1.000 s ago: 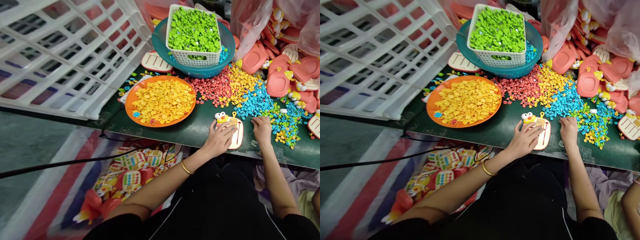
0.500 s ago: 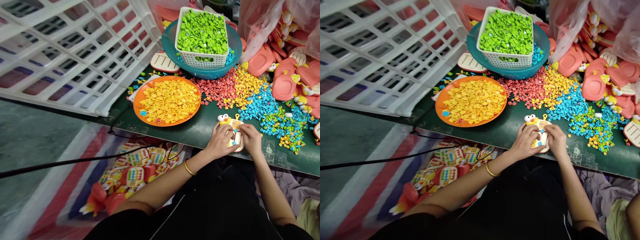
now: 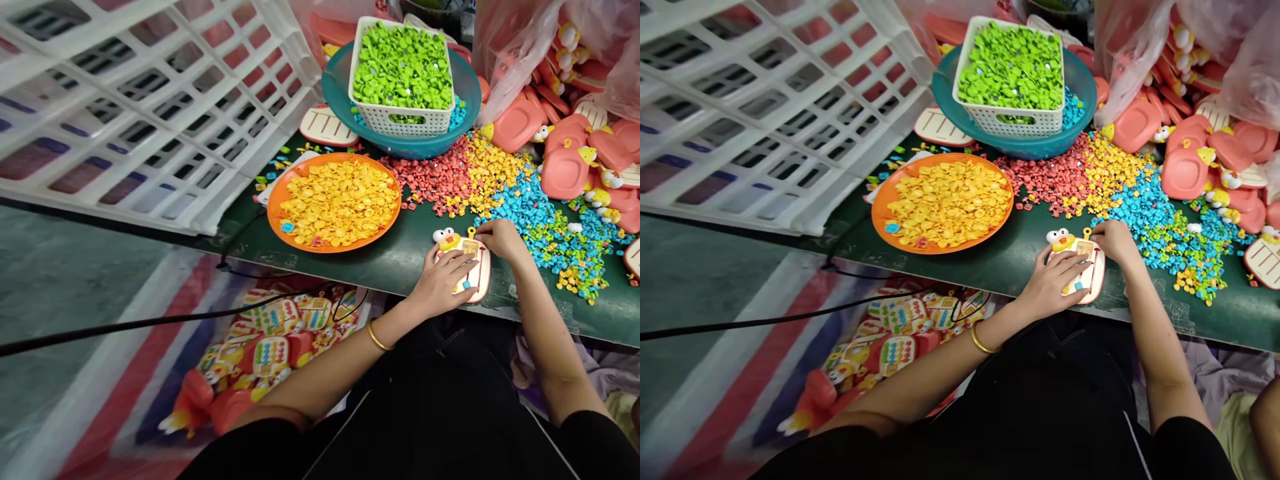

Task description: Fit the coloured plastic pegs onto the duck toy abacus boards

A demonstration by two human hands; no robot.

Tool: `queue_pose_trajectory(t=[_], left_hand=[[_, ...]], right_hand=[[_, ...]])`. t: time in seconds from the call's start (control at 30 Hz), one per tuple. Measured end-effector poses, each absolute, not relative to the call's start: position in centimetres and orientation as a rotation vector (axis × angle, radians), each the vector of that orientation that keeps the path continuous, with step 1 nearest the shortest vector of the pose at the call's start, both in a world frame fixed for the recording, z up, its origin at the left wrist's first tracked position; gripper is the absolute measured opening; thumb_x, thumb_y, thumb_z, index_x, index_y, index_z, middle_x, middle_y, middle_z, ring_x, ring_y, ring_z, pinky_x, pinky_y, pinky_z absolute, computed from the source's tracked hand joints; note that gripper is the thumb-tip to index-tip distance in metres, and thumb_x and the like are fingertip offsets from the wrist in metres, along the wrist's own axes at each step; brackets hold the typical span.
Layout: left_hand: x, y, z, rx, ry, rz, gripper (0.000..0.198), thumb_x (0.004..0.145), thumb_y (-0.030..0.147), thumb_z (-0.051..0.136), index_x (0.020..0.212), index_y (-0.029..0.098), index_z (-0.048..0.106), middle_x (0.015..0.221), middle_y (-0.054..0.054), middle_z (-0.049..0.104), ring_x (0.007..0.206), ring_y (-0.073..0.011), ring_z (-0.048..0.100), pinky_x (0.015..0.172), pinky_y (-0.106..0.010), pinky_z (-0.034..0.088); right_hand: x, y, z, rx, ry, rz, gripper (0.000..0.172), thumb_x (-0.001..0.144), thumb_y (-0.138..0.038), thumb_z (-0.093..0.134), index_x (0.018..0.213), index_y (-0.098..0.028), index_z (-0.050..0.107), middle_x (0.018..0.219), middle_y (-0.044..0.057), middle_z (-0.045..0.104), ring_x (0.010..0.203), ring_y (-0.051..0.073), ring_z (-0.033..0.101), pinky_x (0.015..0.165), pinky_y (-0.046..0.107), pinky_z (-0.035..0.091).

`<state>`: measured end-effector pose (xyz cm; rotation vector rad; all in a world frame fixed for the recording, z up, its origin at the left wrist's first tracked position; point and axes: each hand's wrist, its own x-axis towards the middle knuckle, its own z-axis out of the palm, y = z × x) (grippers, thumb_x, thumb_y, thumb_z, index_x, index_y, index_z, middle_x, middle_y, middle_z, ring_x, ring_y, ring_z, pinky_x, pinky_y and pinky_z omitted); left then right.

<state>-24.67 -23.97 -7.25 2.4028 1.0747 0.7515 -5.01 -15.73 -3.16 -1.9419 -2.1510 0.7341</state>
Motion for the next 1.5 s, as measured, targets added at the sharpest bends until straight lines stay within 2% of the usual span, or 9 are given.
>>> queue_pose_trajectory(t=[0.2,0.3,0.5,0.8,0.9,1.0,1.17,1.33,1.5], left_hand=[[-25.7,-24.3,-6.9,2.362,1.056,0.743,0.052,0.091,0.046,0.058,0.138,0.024,0.056,0.138,-0.006,0.062,0.131,-0.0280,0.052,0.121,-0.054,0.015],[-25.8,-24.1,-6.9,2.353,1.046,0.768,0.049,0.090,0.046,0.060,0.135,0.025,0.059,0.137,-0.006,0.063,0.129,-0.0275,0.053,0.121,-0.054,0.015],[-25.9,-23.8,-7.5,2.362,1.010,0.788,0.049,0.090,0.046,0.062,0.134,0.025,0.059,0.137,-0.005,0.062,0.131,-0.0270,0.052,0.120,-0.053,0.016],[-25.9,-23.7,-7.5,2.459,0.973,0.802,0.056,0.094,0.045,0.053,0.144,0.019,0.049,0.144,-0.010,0.056,0.139,-0.0283,0.045,0.119,-0.053,0.017],[-25.8,-23.8,-7.5,2.449,0.983,0.814,0.050,0.093,0.046,0.054,0.136,0.020,0.056,0.140,-0.008,0.060,0.134,-0.0276,0.050,0.119,-0.052,0.018],[-25.8,-24.0,-7.5,2.410,1.001,0.841,0.044,0.090,0.049,0.058,0.126,0.023,0.064,0.134,-0.006,0.065,0.126,-0.0268,0.055,0.118,-0.052,0.021],[-25.8,-24.3,-7.8,2.413,0.997,0.897,0.050,0.091,0.043,0.056,0.135,0.020,0.057,0.133,-0.010,0.065,0.128,-0.0267,0.056,0.116,-0.051,0.024],[-25.8,-24.7,-8.3,2.448,1.089,0.890,0.047,0.087,0.046,0.062,0.129,0.025,0.064,0.120,-0.007,0.071,0.120,-0.0276,0.058,0.114,-0.050,0.028],[-25.7,-24.1,-7.1,2.627,0.998,0.724,0.051,0.091,0.042,0.056,0.141,0.031,0.053,0.145,-0.007,0.054,0.138,-0.0318,0.042,0.119,-0.059,0.015]], right_hand=[[-4.3,-19.9,-4.5,-1.725,-1.771,0.797,0.021,0.085,-0.031,0.061,0.090,-0.019,0.078,0.087,0.006,0.073,0.079,0.019,0.065,0.076,0.032,0.050],[-5.2,-22.2,-5.6,-1.715,-1.723,0.651,0.025,0.089,-0.032,0.057,0.089,-0.019,0.077,0.084,0.006,0.066,0.078,0.019,0.061,0.074,0.032,0.049],[-6.6,-25.0,-6.0,-1.755,-2.074,0.246,0.035,0.099,-0.024,0.039,0.117,-0.017,0.069,0.091,0.011,0.057,0.087,0.023,0.051,0.077,0.036,0.047],[-6.4,-23.8,-5.7,-1.646,-2.005,0.244,0.029,0.097,-0.023,0.045,0.110,-0.017,0.071,0.098,0.012,0.060,0.093,0.024,0.055,0.083,0.037,0.051],[-6.5,-24.5,-6.2,-1.617,-1.981,0.315,0.029,0.097,-0.022,0.045,0.100,-0.021,0.074,0.092,0.009,0.061,0.091,0.022,0.057,0.082,0.036,0.052],[-6.7,-26.1,-6.4,-1.575,-1.958,0.429,0.027,0.096,-0.022,0.047,0.102,-0.023,0.074,0.097,0.009,0.064,0.094,0.021,0.061,0.084,0.035,0.053],[-6.6,-25.0,-6.5,-1.488,-1.769,0.566,0.028,0.096,-0.023,0.046,0.105,-0.023,0.073,0.101,0.008,0.070,0.095,0.019,0.066,0.086,0.034,0.054],[-6.8,-18.0,-6.0,-1.753,-1.742,0.332,0.022,0.090,-0.026,0.056,0.094,-0.017,0.075,0.093,0.011,0.070,0.087,0.022,0.064,0.082,0.037,0.051],[-6.5,-16.4,-5.3,-1.826,-1.870,0.305,0.021,0.087,-0.019,0.056,0.091,-0.017,0.076,0.094,0.011,0.071,0.094,0.024,0.063,0.085,0.037,0.048]])
